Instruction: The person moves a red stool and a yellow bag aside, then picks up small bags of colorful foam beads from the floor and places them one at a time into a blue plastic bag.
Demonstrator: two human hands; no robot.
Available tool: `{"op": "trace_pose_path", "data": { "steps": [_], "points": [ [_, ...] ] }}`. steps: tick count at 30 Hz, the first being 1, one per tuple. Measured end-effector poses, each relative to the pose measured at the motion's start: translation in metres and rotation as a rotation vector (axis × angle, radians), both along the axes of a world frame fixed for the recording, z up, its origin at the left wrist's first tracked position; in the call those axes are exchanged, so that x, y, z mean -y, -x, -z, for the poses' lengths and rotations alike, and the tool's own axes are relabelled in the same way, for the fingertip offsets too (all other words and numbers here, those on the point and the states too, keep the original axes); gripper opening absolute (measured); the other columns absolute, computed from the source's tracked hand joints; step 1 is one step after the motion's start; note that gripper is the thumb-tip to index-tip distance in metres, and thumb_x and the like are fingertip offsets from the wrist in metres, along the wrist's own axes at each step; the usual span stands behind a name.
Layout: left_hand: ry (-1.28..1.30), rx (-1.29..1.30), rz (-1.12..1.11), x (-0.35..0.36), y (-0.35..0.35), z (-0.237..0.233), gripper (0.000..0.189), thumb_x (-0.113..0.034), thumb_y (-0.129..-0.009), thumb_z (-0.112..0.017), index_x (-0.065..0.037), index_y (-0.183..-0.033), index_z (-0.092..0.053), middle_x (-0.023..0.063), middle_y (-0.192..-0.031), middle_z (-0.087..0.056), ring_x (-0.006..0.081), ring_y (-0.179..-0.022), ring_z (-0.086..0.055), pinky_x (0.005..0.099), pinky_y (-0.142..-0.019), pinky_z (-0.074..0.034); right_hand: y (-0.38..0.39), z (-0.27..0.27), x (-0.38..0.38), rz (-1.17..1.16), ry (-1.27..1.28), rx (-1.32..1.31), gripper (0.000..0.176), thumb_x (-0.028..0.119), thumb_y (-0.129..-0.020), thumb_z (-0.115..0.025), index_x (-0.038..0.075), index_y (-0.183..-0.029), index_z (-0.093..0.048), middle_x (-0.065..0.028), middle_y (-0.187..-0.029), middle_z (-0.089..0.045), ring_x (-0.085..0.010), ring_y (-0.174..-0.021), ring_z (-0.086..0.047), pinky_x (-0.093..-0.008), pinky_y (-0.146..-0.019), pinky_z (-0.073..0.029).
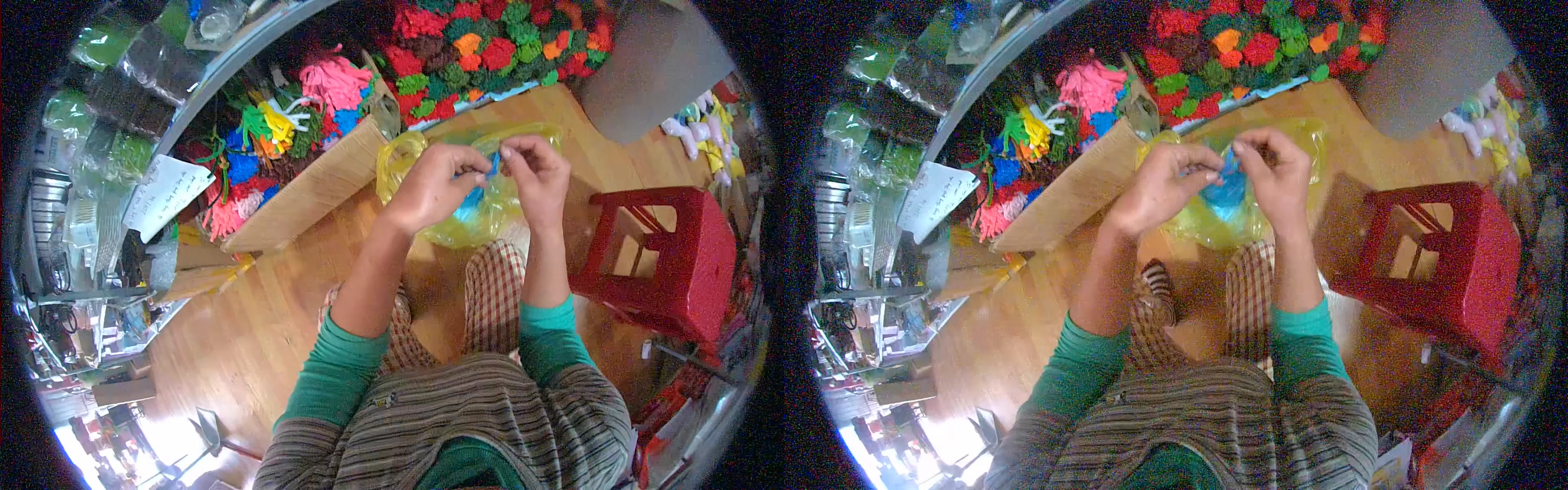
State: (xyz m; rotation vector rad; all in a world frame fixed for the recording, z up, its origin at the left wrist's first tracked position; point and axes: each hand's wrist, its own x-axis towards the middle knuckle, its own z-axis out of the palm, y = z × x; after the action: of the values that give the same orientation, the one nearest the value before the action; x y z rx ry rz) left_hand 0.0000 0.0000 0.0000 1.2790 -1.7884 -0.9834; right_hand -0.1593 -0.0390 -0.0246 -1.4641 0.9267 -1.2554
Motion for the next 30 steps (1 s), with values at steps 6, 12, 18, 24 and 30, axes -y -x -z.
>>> {"op": "trace_pose_path", "data": {
  "steps": [6,12,18,24,30],
  "points": [
    [-0.101,-0.307,-0.235,0.001,0.007,-0.010,0.010,0.003,-0.073,-0.053,0.001,-0.082,-0.049,0.0052,-0.071,-0.057,0.0098,-0.069,-0.055,0.0212,-0.060,-0.044,-0.034,0.007,-0.011,0.067,0.074,0.193,0.009,0.000,-0.078,-0.054,0.000,-0.086,-0.059,-0.0013,-0.074,-0.058,-0.0079,-0.065,-0.053,-0.0210,-0.060,-0.044],
    [-0.021,-0.126,-0.331,0.004,-0.001,0.003,0.033,0.006,-0.074,-0.048,-0.001,-0.105,-0.039,0.0090,-0.078,-0.057,0.0123,-0.076,-0.055,0.0231,-0.064,-0.044,-0.043,0.009,-0.021,0.018,0.201,0.151,0.013,-0.003,-0.075,-0.054,-0.003,-0.086,-0.060,-0.0099,-0.087,-0.057,-0.0149,-0.084,-0.053,-0.0235,-0.073,-0.042],
    [-0.225,-0.629,-0.136,-0.005,0.001,-0.016,0.062,0.000,-0.076,-0.051,-0.003,-0.129,-0.020,0.0167,-0.095,-0.057,0.0170,-0.090,-0.053,0.0269,-0.081,-0.041,-0.030,0.014,-0.002,0.140,0.301,0.012,0.011,-0.004,-0.072,-0.056,-0.002,-0.081,-0.062,-0.0102,-0.082,-0.060,-0.0159,-0.077,-0.056,-0.0246,-0.070,-0.044],
    [0.302,0.167,-0.425,0.001,-0.006,0.009,0.062,-0.016,-0.077,-0.058,0.000,-0.127,-0.025,0.0189,-0.115,-0.047,0.0274,-0.104,-0.048,0.0331,-0.086,-0.039,-0.018,0.077,0.033,0.371,0.048,0.205,0.013,-0.005,-0.071,-0.057,-0.002,-0.083,-0.059,-0.0087,-0.076,-0.060,-0.0130,-0.068,-0.056,-0.0227,-0.061,-0.045],
    [0.234,0.156,-0.390,-0.004,-0.011,0.003,0.057,-0.020,-0.076,-0.060,-0.002,-0.123,-0.032,0.0199,-0.117,-0.045,0.0303,-0.106,-0.047,0.0349,-0.085,-0.040,0.007,0.273,0.080,0.034,0.148,-1.228,0.020,0.008,-0.073,-0.052,0.002,-0.092,-0.055,-0.0195,-0.085,-0.059,-0.0321,-0.079,-0.057,-0.0416,-0.071,-0.045]
  ]
}}
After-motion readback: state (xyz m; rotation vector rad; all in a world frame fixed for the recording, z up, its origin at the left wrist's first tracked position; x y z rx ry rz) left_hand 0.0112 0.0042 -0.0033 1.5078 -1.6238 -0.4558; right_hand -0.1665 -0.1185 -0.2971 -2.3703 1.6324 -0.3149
